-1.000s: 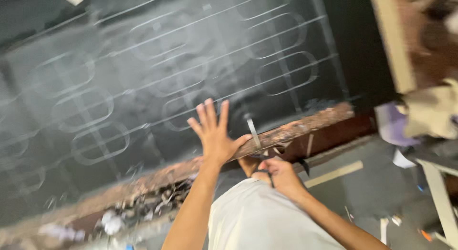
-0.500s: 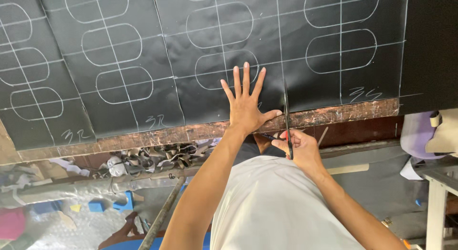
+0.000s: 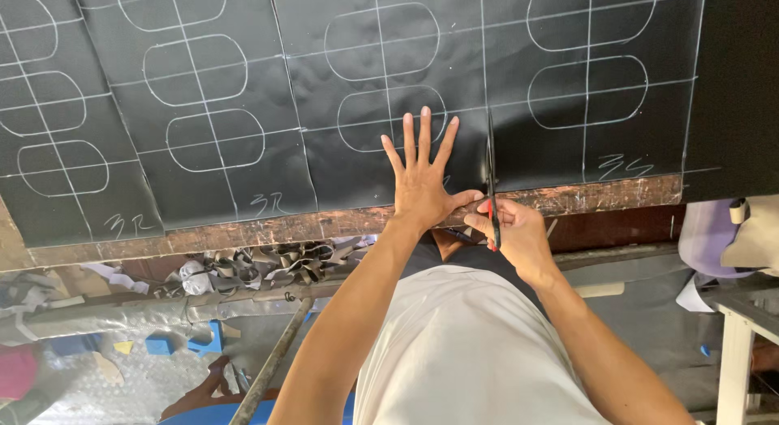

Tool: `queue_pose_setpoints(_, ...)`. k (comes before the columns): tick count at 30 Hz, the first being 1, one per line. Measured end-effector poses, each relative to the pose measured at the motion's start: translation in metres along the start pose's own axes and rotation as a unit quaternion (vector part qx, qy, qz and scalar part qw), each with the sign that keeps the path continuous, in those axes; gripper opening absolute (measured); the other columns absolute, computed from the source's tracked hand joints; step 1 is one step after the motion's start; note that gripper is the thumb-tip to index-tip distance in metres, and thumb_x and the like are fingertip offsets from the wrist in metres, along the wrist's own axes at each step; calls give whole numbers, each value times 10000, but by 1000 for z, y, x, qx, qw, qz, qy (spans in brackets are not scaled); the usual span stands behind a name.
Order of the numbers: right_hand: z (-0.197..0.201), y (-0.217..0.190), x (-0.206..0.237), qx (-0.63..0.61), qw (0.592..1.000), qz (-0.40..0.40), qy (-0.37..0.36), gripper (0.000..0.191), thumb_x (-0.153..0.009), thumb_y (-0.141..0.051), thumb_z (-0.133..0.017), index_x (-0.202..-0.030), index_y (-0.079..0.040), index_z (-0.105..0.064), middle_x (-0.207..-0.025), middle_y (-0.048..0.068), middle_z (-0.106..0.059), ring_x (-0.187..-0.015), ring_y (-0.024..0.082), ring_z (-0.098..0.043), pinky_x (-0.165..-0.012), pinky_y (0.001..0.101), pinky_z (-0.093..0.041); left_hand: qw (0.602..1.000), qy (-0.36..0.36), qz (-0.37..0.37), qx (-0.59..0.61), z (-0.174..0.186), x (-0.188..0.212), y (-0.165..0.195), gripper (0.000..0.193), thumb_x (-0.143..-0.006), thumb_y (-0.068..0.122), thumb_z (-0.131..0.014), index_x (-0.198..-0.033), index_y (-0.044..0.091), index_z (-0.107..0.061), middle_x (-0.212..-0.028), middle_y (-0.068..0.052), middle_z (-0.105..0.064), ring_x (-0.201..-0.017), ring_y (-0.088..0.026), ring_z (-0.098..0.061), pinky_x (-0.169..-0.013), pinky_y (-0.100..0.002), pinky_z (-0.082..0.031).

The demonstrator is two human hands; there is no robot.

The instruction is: The person uses shears to cut a black sheet marked with white oval outlines on a wooden table. They then place a newspaper on a cut piece, trim the edges, and finally cut a beige backing sheet to match the black piece's shape.

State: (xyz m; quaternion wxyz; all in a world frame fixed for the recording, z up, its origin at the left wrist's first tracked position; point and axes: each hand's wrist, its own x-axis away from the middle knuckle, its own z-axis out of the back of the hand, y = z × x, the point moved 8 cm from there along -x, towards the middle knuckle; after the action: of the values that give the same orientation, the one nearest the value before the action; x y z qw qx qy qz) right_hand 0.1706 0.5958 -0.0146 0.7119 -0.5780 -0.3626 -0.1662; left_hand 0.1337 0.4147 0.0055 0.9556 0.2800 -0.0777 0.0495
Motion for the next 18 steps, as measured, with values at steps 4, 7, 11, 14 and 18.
queue_pose_setpoints(4, 0, 0, -1, -17, 1000, -12, 10, 286, -793, -161, -852, -987, -22, -695, -665, -24, -597, -510, 60, -486, -464, 217, -373, 1000, -5, 3, 1, -1, -1, -1, 1311, -596, 674, -859, -1623, 262, -156, -1699, -195, -12, -1568, -442, 48, -1189, -765, 15)
queue_pose_setpoints(7, -1, -1, -3, -22, 1000, -11, 12, 283, -788, -138, -853, -994, -15, -704, -691, -21, -634, -519, 53, -505, -462, 215, -388, 1000, -1, 0, -2, -2, 0, -3, 1311, -604, 678, -849, -1630, 262, -146, -1703, -202, -11, -1572, -450, 42, -1196, -764, 9)
queue_pose_setpoints(11, -2, -18, -22, -17, 1000, 13, -1, 250, -824, -134, -850, -983, 3, -714, -681, 9, -609, -494, 70, -495, -439, 226, -361, 999, 24, -18, -10, 1, -1, -2, 1286, -627, 709, -822, -1625, 269, -140, -1691, -225, -1, -1559, -469, 43, -1181, -774, 6)
queue_pose_setpoints(14, -2, -31, -38, -31, 999, 9, 0, 252, -821, -147, -844, -987, -13, -710, -713, 8, -657, -512, 57, -527, -451, 212, -411, 999, -22, 10, -22, -6, -2, -6, 1280, -624, 694, -818, -1625, 281, -136, -1699, -209, 1, -1570, -453, 43, -1198, -763, 7)
queue_pose_setpoints(18, -4, -40, -40, -39, 999, -1, 8, 258, -807, -131, -851, -977, -5, -704, -737, 15, -681, -510, 55, -517, -452, 206, -399, 999, -25, 11, -20, -2, -4, -4, 1277, -627, 698, -816, -1624, 295, -129, -1696, -211, 15, -1568, -453, 46, -1191, -767, 7)
